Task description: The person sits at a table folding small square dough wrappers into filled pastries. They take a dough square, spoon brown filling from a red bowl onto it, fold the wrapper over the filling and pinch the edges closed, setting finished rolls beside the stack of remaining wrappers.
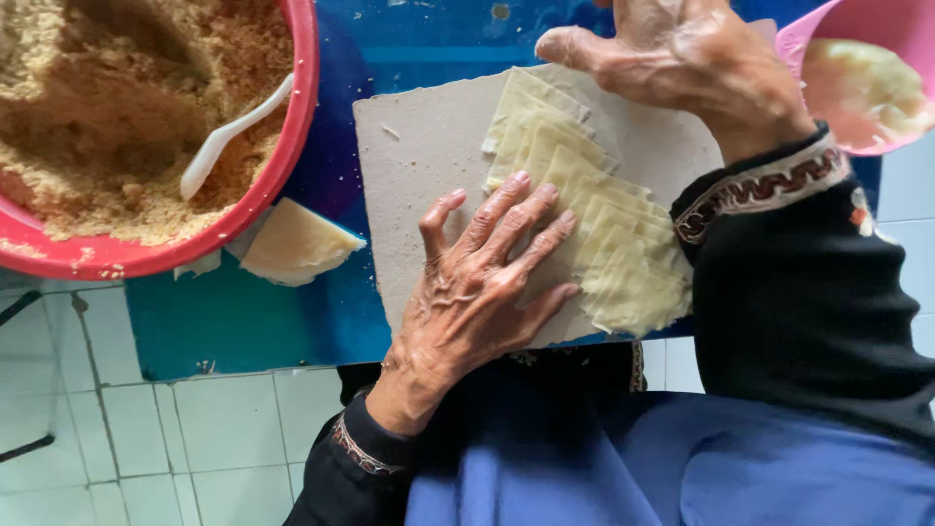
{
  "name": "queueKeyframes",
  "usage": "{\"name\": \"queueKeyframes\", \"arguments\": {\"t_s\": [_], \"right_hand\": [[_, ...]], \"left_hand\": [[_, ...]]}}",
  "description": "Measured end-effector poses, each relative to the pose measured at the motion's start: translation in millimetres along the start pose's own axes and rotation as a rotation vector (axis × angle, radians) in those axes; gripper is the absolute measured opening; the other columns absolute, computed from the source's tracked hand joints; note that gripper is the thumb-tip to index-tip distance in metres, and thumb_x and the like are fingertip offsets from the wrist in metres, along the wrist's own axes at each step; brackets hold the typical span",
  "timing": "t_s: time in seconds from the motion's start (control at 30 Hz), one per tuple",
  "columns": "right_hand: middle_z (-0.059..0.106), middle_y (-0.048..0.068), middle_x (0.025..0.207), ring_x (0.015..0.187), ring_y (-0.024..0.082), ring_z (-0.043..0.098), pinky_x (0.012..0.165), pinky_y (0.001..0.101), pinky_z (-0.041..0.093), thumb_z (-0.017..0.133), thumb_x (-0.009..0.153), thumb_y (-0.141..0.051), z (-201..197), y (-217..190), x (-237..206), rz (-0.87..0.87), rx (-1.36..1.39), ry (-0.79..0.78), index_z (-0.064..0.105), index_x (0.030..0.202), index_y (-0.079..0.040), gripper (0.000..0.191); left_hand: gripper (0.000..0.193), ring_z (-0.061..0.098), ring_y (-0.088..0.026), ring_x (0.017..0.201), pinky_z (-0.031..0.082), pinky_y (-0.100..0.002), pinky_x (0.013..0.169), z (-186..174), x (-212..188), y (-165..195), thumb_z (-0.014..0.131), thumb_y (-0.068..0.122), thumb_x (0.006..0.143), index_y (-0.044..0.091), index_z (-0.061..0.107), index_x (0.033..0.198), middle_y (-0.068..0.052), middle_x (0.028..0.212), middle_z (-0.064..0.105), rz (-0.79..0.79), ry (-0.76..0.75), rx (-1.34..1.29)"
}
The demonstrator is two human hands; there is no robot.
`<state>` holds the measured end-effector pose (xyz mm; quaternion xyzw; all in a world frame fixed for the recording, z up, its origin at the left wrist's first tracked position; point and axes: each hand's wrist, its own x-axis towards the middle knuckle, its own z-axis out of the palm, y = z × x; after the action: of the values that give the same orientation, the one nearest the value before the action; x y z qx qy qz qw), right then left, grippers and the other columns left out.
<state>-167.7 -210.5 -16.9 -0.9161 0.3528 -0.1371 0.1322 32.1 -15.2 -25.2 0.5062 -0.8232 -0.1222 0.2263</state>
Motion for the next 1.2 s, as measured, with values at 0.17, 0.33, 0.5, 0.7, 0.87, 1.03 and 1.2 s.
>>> {"name": "queueKeyframes", "arguments": {"t_s": [0.17, 0.33, 0.5, 0.7, 0.87, 1.03, 1.2], "right_hand": [[0.058, 0.012, 0.096, 0.094, 0.027, 0.057, 0.084, 0.0398, 0.044, 0.084, 0.084, -0.035, -52, -38, -55, -0.042, 0.013, -0.142, 0.063, 0.111, -0.001, 0.048], [0.06, 0.006, 0.098, 0.107, 0.027, 0.051, 0.101, 0.0418, 0.036, 0.087, 0.071, -0.045, -64, -59, -105, -0.025, -0.027, -0.152, 0.064, 0.108, -0.007, 0.057], [0.058, 0.005, 0.098, 0.112, 0.032, 0.041, 0.101, 0.0425, 0.036, 0.088, 0.067, -0.046, -51, -51, -129, 0.105, 0.026, -0.135, 0.064, 0.114, -0.009, 0.065], [0.055, 0.01, 0.108, 0.111, 0.035, 0.04, 0.101, 0.0464, 0.035, 0.088, 0.066, -0.048, -51, -49, -130, 0.074, -0.014, -0.126, 0.061, 0.117, -0.01, 0.069], [0.054, 0.008, 0.105, 0.108, 0.034, 0.04, 0.098, 0.0463, 0.037, 0.089, 0.063, -0.046, -57, -43, -123, 0.067, -0.018, -0.186, 0.059, 0.117, -0.013, 0.071], [0.055, 0.011, 0.111, 0.109, 0.036, 0.041, 0.094, 0.0452, 0.038, 0.091, 0.054, -0.05, -48, -37, -108, 0.015, -0.101, -0.171, 0.059, 0.121, -0.013, 0.083], [0.055, 0.01, 0.108, 0.108, 0.035, 0.039, 0.096, 0.0472, 0.037, 0.09, 0.061, -0.052, -46, -36, -97, 0.035, -0.021, -0.187, 0.058, 0.121, -0.014, 0.078]], "left_hand": [[0.059, 0.04, -0.019, 0.148, 0.018, -0.052, 0.118, 1, -1, 1, 0.074, 0.048, 0.093, 0.018, 0.06, 0.142, -0.004, 0.153, 0.052, 0.007, 0.015, 0.004], [0.065, 0.042, -0.02, 0.148, 0.018, -0.052, 0.118, 3, -1, 2, 0.074, 0.048, 0.093, 0.01, 0.058, 0.143, -0.005, 0.154, 0.051, 0.003, 0.019, 0.012], [0.069, 0.041, -0.023, 0.148, 0.019, -0.052, 0.118, 4, -3, 6, 0.075, 0.048, 0.091, 0.011, 0.056, 0.146, -0.01, 0.156, 0.048, -0.013, 0.018, 0.007], [0.071, 0.038, -0.022, 0.151, 0.016, -0.053, 0.117, -1, -9, 20, 0.078, 0.056, 0.091, 0.026, 0.053, 0.151, -0.001, 0.157, 0.047, 0.162, 0.03, 0.092], [0.082, 0.036, -0.027, 0.149, 0.017, -0.057, 0.112, 4, -14, 44, 0.077, 0.063, 0.08, 0.027, 0.052, 0.15, -0.006, 0.157, 0.044, 0.189, -0.113, 0.004], [0.084, 0.035, -0.026, 0.149, 0.019, -0.057, 0.114, 8, -12, 44, 0.076, 0.065, 0.08, 0.031, 0.051, 0.152, -0.003, 0.158, 0.043, 0.201, -0.157, 0.091], [0.082, 0.035, -0.025, 0.15, 0.02, -0.057, 0.114, 10, -12, 42, 0.076, 0.065, 0.081, 0.032, 0.05, 0.153, 0.0, 0.159, 0.042, 0.2, -0.158, 0.114]]}}
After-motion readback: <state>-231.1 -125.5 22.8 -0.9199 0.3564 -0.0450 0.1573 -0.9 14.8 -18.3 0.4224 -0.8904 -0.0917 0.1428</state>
